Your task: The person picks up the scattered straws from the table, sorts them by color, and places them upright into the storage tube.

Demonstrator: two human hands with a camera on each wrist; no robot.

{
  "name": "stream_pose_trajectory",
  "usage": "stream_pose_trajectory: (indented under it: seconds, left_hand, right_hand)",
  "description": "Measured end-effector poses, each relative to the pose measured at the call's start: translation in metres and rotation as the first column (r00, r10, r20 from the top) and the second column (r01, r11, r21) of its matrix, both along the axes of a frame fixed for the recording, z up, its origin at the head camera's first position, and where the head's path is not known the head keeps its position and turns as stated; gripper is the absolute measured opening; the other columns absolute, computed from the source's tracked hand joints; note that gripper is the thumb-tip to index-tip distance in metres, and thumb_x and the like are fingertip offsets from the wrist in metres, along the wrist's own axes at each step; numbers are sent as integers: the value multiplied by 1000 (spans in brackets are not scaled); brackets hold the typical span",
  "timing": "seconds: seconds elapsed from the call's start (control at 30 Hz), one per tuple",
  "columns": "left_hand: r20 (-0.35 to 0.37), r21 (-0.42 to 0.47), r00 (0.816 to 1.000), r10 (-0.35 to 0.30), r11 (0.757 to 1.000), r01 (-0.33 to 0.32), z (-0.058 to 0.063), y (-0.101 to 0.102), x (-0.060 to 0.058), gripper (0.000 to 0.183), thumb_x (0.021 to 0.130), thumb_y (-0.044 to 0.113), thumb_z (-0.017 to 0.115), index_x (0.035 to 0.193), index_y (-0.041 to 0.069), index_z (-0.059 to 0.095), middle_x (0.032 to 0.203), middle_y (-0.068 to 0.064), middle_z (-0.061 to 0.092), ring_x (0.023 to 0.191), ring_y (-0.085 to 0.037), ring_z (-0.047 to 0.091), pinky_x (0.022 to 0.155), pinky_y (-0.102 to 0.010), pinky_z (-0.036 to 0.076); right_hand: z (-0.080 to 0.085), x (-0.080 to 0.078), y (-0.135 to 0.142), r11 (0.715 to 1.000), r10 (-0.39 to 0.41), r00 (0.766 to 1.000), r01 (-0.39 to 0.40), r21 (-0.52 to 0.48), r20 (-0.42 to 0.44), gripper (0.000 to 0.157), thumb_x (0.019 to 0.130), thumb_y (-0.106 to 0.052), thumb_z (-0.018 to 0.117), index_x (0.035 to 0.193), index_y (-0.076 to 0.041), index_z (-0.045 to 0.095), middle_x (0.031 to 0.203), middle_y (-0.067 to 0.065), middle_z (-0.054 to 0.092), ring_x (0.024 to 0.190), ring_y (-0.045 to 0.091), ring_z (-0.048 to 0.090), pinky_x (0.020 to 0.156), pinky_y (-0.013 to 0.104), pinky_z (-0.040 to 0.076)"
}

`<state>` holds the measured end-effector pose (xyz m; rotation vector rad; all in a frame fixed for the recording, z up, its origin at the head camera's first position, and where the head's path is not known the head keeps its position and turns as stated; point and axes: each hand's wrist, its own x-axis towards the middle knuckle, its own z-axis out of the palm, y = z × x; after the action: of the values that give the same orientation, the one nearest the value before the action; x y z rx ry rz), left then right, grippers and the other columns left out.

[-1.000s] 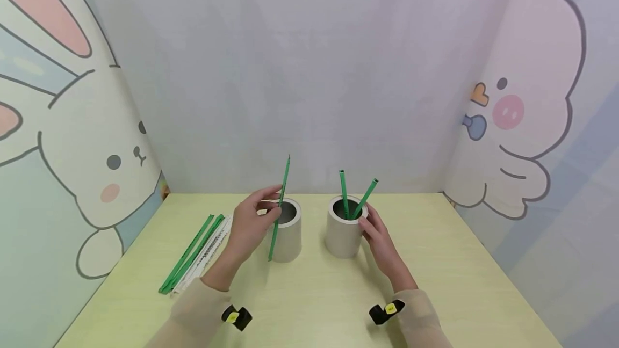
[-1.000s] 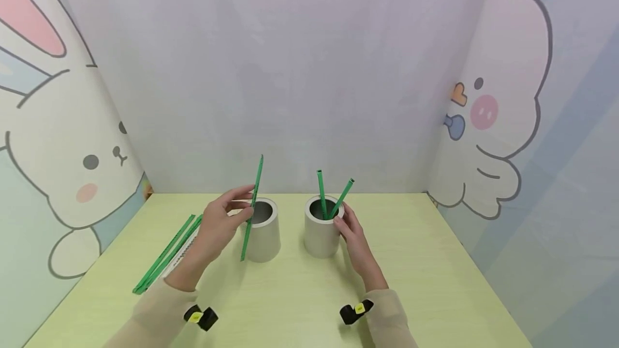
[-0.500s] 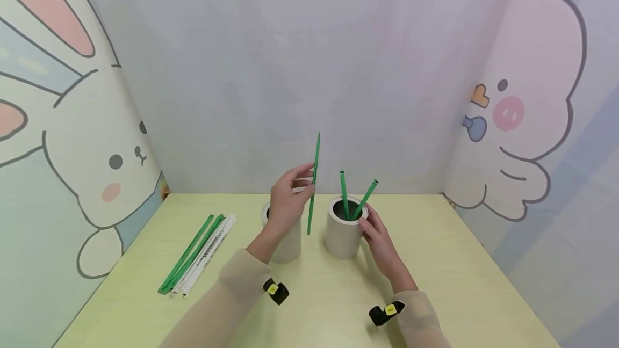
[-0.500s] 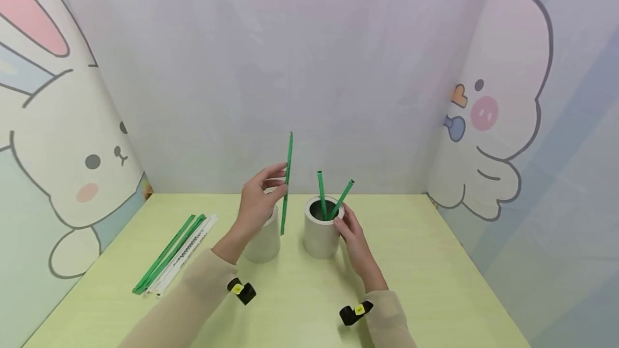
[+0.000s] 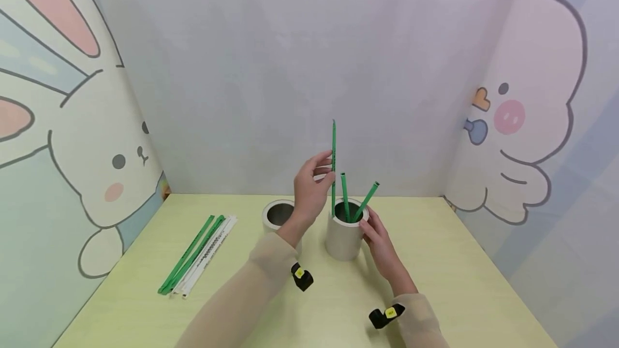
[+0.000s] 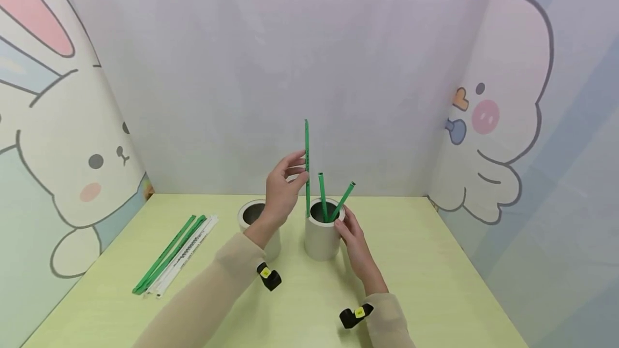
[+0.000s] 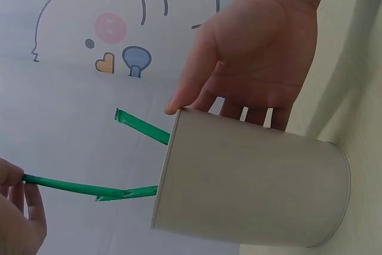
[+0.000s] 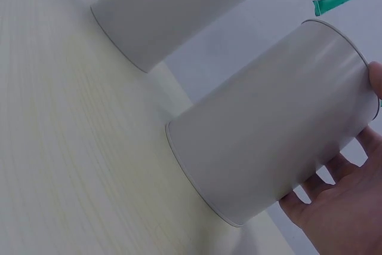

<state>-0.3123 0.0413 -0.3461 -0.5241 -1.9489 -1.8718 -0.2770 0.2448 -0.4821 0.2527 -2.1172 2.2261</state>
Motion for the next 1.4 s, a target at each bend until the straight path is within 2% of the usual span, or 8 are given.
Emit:
stream_pose_trajectory:
  seconds: [0.23,0.67,0.97,1.2,1.4]
  left_hand:
    - [2,-36,1000,0,999,0,-8,14,-6,47,101,6,68,144,25,66,127,2,69,113,-15,68,99,-33,59]
    - [56,-60,998,-12,998,15,-45,25,-10,47,101,4,70,143,24,67,128,1,70,113,-16,69,98,-33,60]
    - [59,-83,998,-19,996,24,-63,24,-10,48,98,1,72,141,22,67,125,-2,72,109,-17,71,93,-31,62]
    - [29,-121,999,-44,992,47,-62,21,-8,46,98,3,71,142,16,65,128,-8,72,109,-18,72,92,-31,62]
    - [-47,-178,998,-50,983,41,-46,3,-3,43,98,4,72,140,16,67,124,-5,73,107,-18,73,91,-30,62]
  right_hand:
    - [0,-1,0,1000,3,1000,-3,2,0,65,114,-30,45,171,-14,17,174,18,21,160,36,19,129,62,15]
    - [-3,-2,-1,1000,13,1000,-13,-11,-7,63,114,-26,44,170,-13,18,173,19,24,157,35,23,129,62,16]
    - [-1,-2,1,1000,16,1000,-16,-2,-11,64,115,-29,44,170,-14,18,173,18,23,158,34,21,129,62,15]
    - [-1,-2,1,1000,15,1000,-15,-7,-19,64,115,-27,43,171,-12,16,173,19,23,158,35,22,129,62,16]
    - [-1,-3,1,1000,10,1000,-10,6,-10,65,114,-29,45,171,-13,16,174,19,21,159,37,21,129,63,16]
